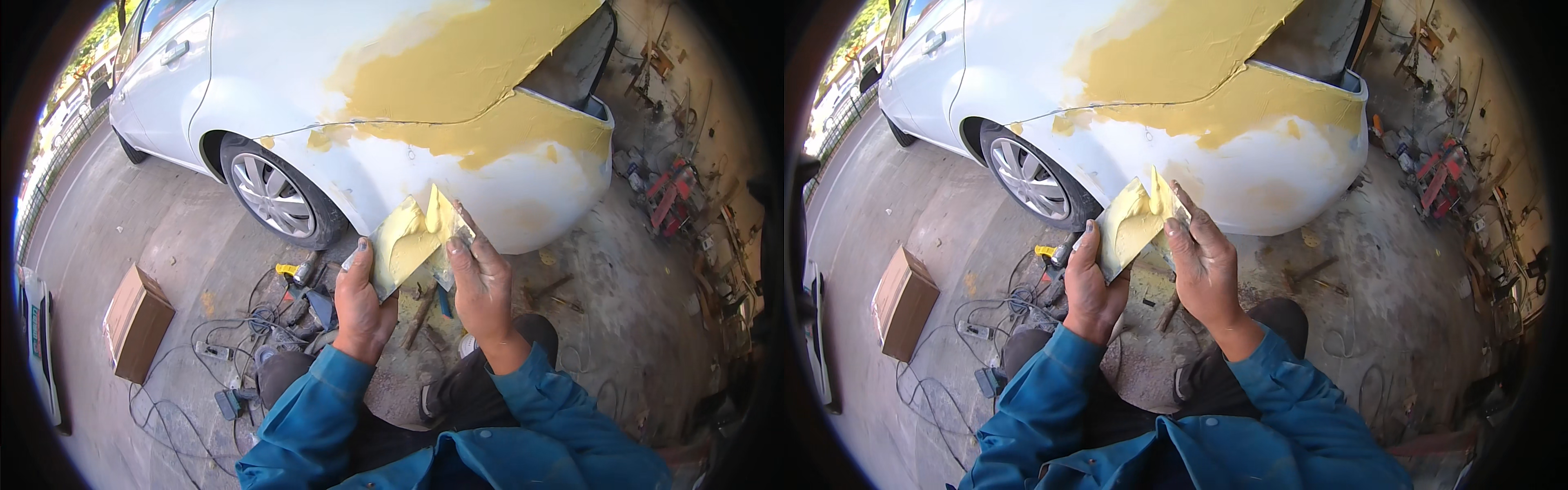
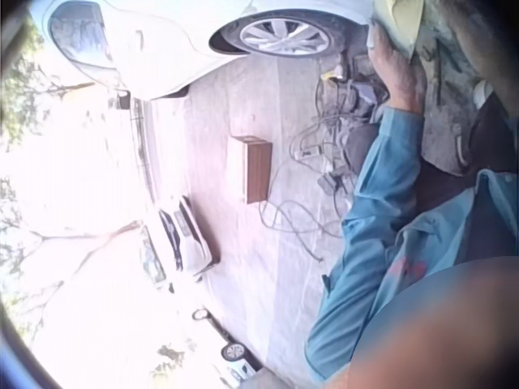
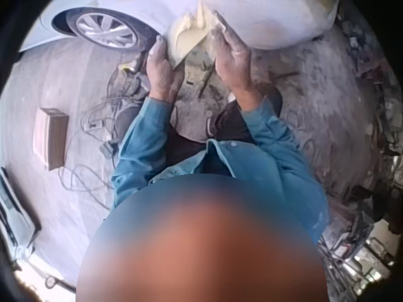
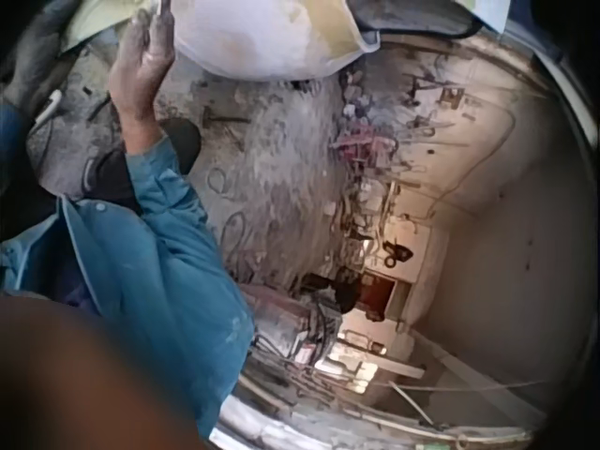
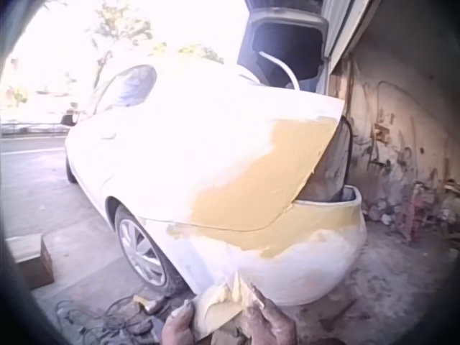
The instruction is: The person applies yellow body filler to the front bumper of a white car using a putty knife and a mixing board. They repeatedly scoop filler from a container, spread it onto the board, and smooth it onto the bumper surface.
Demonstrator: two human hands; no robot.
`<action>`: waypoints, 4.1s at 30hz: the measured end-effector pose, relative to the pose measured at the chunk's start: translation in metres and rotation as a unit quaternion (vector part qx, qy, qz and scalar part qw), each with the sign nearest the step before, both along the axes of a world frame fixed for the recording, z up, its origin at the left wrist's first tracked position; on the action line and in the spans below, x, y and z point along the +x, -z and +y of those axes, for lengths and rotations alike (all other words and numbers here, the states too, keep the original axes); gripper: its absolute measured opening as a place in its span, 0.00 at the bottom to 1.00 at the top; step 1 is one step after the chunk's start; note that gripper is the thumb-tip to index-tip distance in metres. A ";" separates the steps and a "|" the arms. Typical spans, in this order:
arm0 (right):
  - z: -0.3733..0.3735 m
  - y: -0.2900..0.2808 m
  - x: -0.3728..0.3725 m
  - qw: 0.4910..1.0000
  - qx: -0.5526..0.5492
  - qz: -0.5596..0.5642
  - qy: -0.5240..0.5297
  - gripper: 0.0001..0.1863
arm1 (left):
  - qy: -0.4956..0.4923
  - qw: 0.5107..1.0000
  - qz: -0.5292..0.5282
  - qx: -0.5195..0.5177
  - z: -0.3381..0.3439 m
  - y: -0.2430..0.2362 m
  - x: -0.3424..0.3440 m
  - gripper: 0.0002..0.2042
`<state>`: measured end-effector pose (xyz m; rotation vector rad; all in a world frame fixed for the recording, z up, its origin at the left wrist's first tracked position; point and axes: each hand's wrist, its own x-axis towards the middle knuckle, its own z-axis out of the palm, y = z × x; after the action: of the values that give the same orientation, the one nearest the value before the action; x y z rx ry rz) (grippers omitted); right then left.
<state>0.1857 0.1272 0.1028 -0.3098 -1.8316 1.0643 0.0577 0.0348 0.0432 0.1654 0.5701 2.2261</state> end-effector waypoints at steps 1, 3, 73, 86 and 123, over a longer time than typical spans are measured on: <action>0.002 0.007 0.001 0.999 0.033 -0.026 0.001 0.23 | -0.001 1.000 -0.003 0.003 0.000 0.002 -0.001 0.22; 0.009 0.018 0.006 0.992 0.098 -0.077 0.004 0.24 | 0.003 1.000 -0.007 0.007 0.000 0.003 -0.002 0.22; 0.109 0.010 -0.118 0.733 0.582 -0.169 0.308 0.21 | -0.153 0.986 -0.038 -0.063 -0.028 -0.022 -0.042 0.19; 0.132 0.029 -0.123 0.733 0.578 -0.202 0.298 0.27 | -0.138 0.988 -0.034 -0.061 -0.031 -0.020 -0.042 0.19; 0.105 0.057 -0.133 0.760 0.552 -0.244 0.241 0.22 | -0.150 0.987 -0.041 -0.038 -0.049 -0.022 -0.054 0.19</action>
<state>0.0525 0.2326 0.0459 -0.3075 -2.3184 -0.5918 0.0039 -0.0138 0.0654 -0.0564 0.6686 2.4835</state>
